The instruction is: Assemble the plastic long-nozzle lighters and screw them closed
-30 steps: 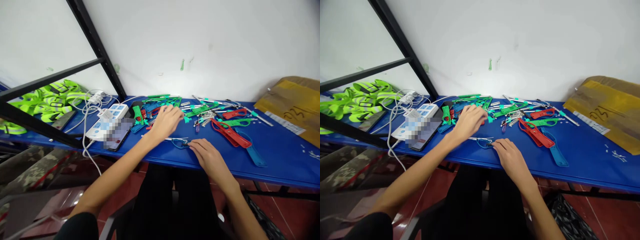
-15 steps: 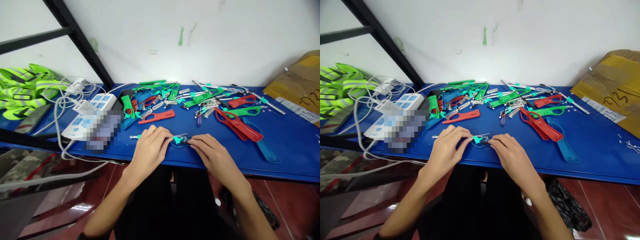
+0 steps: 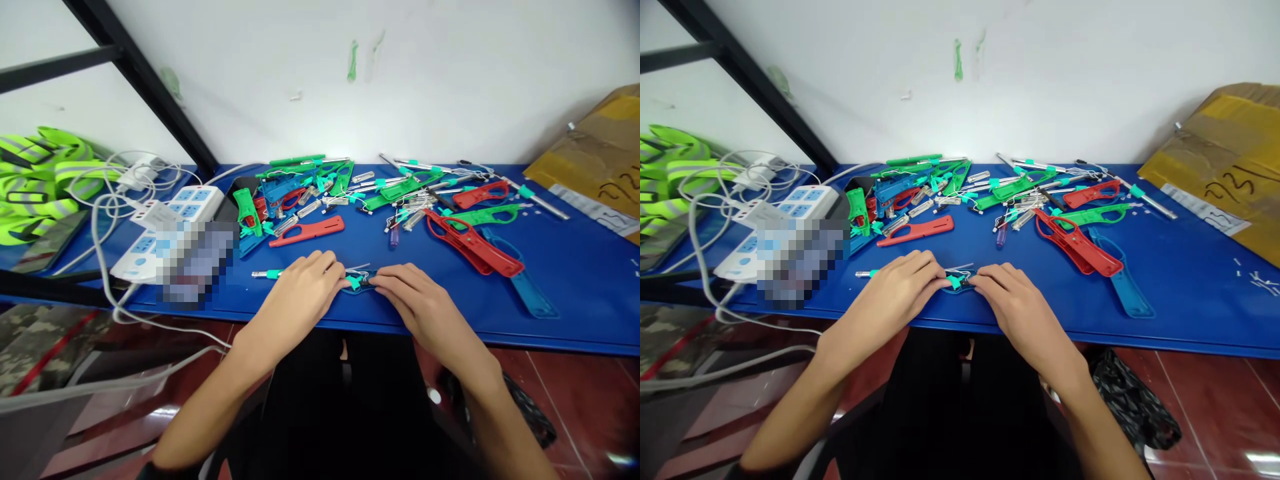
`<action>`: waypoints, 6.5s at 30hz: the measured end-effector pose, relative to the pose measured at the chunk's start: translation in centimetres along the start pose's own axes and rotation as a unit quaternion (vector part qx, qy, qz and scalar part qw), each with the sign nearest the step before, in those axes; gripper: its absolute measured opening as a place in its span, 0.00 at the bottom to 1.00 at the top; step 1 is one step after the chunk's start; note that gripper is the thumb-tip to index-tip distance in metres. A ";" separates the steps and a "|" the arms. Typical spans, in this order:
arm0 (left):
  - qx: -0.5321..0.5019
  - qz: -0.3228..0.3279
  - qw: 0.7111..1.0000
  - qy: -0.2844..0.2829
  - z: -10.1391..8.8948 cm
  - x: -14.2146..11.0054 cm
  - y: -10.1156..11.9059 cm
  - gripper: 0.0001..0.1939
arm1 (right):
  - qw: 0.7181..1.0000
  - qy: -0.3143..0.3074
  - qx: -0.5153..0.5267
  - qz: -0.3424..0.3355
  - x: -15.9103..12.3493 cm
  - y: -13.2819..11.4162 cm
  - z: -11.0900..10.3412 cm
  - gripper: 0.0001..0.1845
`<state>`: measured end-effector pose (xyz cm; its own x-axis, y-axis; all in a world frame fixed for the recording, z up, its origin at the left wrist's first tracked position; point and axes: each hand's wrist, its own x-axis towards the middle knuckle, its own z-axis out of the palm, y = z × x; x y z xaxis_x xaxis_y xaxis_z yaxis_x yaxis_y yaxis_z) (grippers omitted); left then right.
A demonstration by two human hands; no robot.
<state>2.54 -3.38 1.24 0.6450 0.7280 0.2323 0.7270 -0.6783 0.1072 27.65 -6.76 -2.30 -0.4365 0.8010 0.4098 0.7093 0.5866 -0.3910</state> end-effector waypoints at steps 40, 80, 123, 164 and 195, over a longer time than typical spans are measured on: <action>-0.032 0.091 0.986 0.139 2.2 0.7 -2.1 0.11 | 0.998 -0.033 -0.043 -0.034 0.4 0.0 -0.3 0.28; 0.018 0.025 0.996 0.083 1.4 -2.6 -0.4 0.19 | 0.994 -0.039 -0.086 -0.050 0.4 -0.5 -0.2 0.27; -0.129 -0.057 0.975 0.169 1.4 -5.6 -2.1 0.07 | 0.991 -0.077 -0.046 -0.099 0.1 -0.4 -0.6 0.33; -0.002 -0.018 0.994 0.112 2.8 -4.2 -1.3 0.15 | 0.995 -0.039 0.042 -0.081 1.1 -0.3 -0.5 0.17; -0.059 -0.016 0.985 0.158 3.7 -4.7 -1.9 0.22 | 0.994 -0.081 0.045 0.052 12.7 10.4 -7.4 0.29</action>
<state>-1.02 -5.12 -3.67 0.5025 0.6944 0.5151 0.7013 -0.6758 0.2269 33.56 8.59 4.92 -0.4518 0.8628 0.2269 0.7059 0.5012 -0.5004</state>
